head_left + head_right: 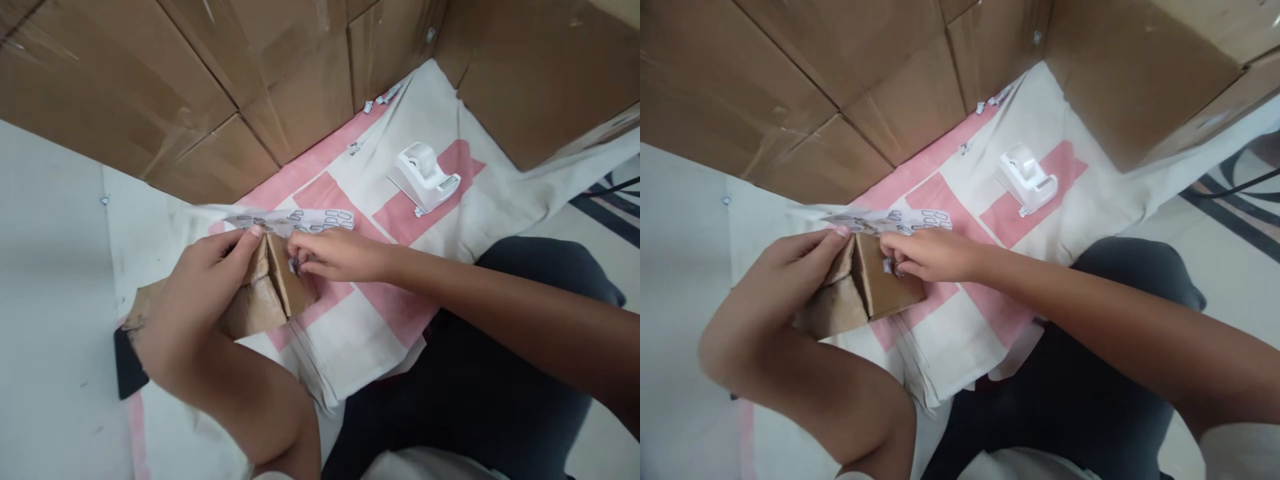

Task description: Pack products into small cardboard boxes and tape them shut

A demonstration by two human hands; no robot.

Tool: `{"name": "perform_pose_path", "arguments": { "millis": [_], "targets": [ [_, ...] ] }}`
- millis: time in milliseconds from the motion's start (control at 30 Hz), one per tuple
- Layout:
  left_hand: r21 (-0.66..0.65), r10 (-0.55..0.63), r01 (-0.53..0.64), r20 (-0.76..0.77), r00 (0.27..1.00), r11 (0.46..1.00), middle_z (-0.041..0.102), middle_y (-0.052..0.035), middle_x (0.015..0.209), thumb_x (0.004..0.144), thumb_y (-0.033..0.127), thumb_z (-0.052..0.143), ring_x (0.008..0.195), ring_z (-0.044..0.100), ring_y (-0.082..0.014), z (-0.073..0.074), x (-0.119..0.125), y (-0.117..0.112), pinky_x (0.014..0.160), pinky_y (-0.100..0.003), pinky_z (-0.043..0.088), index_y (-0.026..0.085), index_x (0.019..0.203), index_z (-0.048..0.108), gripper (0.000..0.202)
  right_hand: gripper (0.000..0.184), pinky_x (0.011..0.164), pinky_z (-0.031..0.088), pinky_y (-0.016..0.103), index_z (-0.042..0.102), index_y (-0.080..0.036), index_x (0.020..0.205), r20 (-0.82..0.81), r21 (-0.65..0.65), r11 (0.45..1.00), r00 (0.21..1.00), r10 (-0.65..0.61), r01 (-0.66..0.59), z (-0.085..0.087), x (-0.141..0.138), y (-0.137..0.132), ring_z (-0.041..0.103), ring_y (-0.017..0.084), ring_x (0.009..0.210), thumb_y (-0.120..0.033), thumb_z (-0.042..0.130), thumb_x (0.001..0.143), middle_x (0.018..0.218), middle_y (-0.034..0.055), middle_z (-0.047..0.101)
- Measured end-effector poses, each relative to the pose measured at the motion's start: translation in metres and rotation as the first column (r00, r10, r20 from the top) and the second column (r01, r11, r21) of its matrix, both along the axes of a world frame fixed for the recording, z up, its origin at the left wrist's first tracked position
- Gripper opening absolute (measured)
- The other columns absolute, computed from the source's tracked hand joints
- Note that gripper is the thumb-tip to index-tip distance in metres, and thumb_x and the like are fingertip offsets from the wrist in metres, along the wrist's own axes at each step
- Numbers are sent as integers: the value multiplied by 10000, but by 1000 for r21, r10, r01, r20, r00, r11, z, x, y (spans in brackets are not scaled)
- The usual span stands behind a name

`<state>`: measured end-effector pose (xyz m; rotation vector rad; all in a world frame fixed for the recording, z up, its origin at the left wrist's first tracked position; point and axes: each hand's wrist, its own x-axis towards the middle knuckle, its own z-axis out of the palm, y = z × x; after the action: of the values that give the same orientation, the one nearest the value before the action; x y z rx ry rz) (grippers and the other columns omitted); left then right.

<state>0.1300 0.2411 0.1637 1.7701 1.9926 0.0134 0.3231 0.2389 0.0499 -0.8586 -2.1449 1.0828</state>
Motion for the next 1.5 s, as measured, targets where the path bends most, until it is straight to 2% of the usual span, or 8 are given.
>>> {"name": "perform_pose_path", "arguments": {
  "millis": [233, 500, 700, 967, 1067, 1167, 1333, 1500],
  "targets": [
    [23, -81, 81, 15, 997, 996, 727, 60, 827, 943, 585, 502, 785, 607, -189, 10, 8, -5, 677, -276, 397, 252, 844, 708, 404, 377, 682, 345, 282, 514, -217, 1174, 135, -5, 992, 983, -121, 122, -15, 1, 21, 613, 202, 772, -339, 710, 875, 908, 11, 713],
    [48, -103, 101, 28, 994, 994, 724, 54, 856, 945, 564, 508, 857, 599, -201, 10, 12, -3, 735, -298, 373, 248, 844, 730, 399, 579, 1004, 443, 398, 535, -195, 1387, 164, 154, 982, 977, -134, 109, -16, 22, 20, 563, 296, 1253, -466, 702, 903, 1413, 128, 608],
    [40, -129, 126, 66, 990, 991, 727, 29, 866, 911, 584, 530, 838, 611, -219, 6, 2, -1, 685, -309, 400, 260, 805, 718, 390, 583, 1222, 202, 535, 509, -195, 1512, 546, 268, 945, 779, -308, 186, -32, 25, 30, 272, 382, 1517, -457, 545, 992, 1630, 104, 399],
    [99, -228, 217, 128, 965, 971, 666, -8, 700, 916, 589, 475, 706, 594, -212, -1, -6, 3, 588, -290, 403, 250, 643, 625, 460, 685, 1081, 296, 613, 564, -244, 1467, 573, 396, 789, 545, -612, 470, -25, 26, 55, 428, 433, 1323, -683, 410, 965, 1503, 181, 513],
    [131, -233, 215, 147, 961, 968, 690, -22, 713, 907, 586, 491, 672, 612, -216, -5, -7, 4, 536, -295, 384, 258, 655, 668, 450, 649, 1158, 161, 665, 522, -246, 1497, 564, 438, 785, 546, -620, 438, -21, 33, 67, 366, 413, 1404, -629, 363, 999, 1534, 170, 480],
    [157, -228, 203, 162, 960, 967, 710, -30, 730, 895, 585, 510, 614, 610, -210, -9, -9, 5, 495, -299, 364, 262, 665, 695, 437, 634, 1196, 65, 679, 450, -238, 1549, 647, 373, 848, 550, -529, 376, -23, 37, 86, 238, 396, 1508, -566, 342, 1018, 1653, 120, 342],
    [187, -240, 207, 179, 954, 960, 698, -35, 688, 897, 573, 512, 584, 599, -216, -13, -11, 6, 489, -313, 326, 263, 611, 669, 450, 631, 1160, 161, 679, 519, -239, 1497, 712, 393, 824, 432, -553, 407, -24, 24, 118, 413, 418, 1385, -590, 330, 1008, 1551, 164, 469],
    [245, -260, 215, 168, 951, 945, 644, -34, 602, 904, 532, 515, 548, 550, -218, -16, -10, 5, 523, -332, 286, 251, 520, 571, 479, 628, 1112, 220, 673, 546, -190, 1463, 740, 407, 778, 326, -588, 479, -14, 7, 147, 414, 438, 1360, -572, 343, 1007, 1520, 217, 464]
  ]
}}
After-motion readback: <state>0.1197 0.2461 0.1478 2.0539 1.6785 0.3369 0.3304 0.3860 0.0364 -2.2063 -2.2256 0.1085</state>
